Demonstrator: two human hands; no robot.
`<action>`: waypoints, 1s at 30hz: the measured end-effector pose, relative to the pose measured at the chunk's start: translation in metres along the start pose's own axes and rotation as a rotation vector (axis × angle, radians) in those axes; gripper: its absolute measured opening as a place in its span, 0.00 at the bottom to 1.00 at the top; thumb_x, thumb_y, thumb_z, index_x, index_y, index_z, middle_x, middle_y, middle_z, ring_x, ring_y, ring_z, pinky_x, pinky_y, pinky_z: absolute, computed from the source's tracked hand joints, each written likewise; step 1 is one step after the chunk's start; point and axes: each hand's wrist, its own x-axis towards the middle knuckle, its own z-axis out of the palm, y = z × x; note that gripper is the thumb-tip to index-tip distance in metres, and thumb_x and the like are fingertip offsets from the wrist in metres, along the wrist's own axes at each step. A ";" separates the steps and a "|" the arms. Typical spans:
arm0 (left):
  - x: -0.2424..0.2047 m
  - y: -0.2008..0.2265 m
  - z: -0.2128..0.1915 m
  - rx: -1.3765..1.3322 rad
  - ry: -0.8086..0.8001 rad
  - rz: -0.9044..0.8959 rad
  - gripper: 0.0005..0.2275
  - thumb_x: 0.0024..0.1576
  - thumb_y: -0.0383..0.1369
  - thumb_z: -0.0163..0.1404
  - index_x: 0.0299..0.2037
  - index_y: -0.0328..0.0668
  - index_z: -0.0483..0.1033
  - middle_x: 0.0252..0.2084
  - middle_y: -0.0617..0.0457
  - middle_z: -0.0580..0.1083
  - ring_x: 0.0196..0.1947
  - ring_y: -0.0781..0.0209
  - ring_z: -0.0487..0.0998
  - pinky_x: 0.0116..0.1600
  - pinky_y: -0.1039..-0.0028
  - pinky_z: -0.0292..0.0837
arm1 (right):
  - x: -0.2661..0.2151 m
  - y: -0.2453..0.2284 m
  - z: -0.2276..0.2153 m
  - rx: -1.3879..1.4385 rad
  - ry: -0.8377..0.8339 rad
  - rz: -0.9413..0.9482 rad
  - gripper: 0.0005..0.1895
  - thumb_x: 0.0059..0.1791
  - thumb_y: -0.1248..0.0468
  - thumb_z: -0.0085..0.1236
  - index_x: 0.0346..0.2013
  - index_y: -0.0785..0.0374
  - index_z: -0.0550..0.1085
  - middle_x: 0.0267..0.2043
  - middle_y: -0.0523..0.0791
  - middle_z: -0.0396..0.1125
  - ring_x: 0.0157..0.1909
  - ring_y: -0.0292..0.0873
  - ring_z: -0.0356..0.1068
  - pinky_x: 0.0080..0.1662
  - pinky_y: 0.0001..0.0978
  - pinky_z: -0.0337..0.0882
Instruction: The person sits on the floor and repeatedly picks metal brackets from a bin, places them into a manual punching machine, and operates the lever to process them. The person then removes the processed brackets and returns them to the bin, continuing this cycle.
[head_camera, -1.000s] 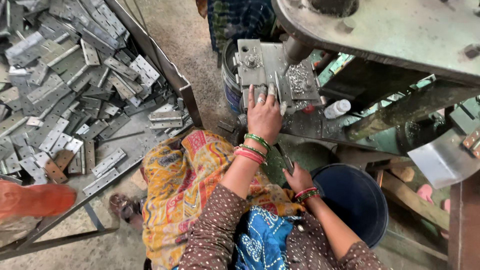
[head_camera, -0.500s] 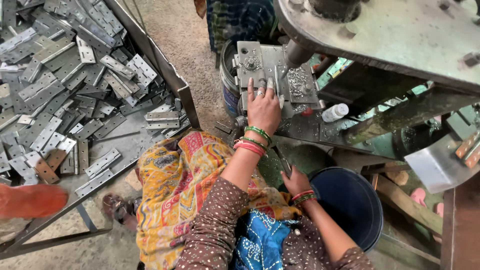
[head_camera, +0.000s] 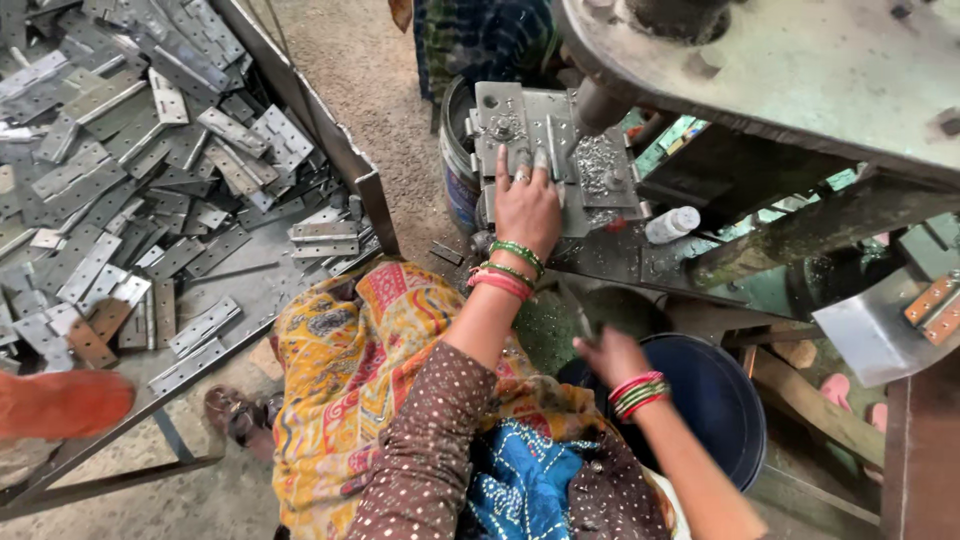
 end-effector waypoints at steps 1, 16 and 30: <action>0.004 -0.001 0.002 0.010 0.029 0.004 0.14 0.61 0.37 0.45 0.43 0.38 0.83 0.63 0.42 0.72 0.62 0.49 0.72 0.78 0.46 0.33 | 0.001 -0.002 0.011 0.034 0.049 -0.038 0.27 0.51 0.44 0.56 0.43 0.68 0.72 0.35 0.62 0.73 0.41 0.66 0.73 0.44 0.55 0.72; -0.002 -0.008 -0.004 -0.058 0.005 0.019 0.13 0.59 0.36 0.46 0.38 0.39 0.84 0.59 0.44 0.74 0.60 0.49 0.72 0.77 0.47 0.37 | 0.002 -0.001 -0.011 -0.083 -0.037 0.028 0.31 0.47 0.40 0.60 0.41 0.68 0.72 0.35 0.61 0.73 0.42 0.64 0.74 0.45 0.53 0.73; 0.010 -0.023 -0.029 -0.153 -0.301 0.041 0.10 0.54 0.33 0.48 0.36 0.46 0.84 0.56 0.51 0.75 0.60 0.57 0.72 0.76 0.43 0.38 | 0.016 0.029 0.071 0.113 0.214 -0.161 0.24 0.48 0.45 0.57 0.42 0.64 0.74 0.30 0.58 0.71 0.32 0.66 0.72 0.35 0.56 0.70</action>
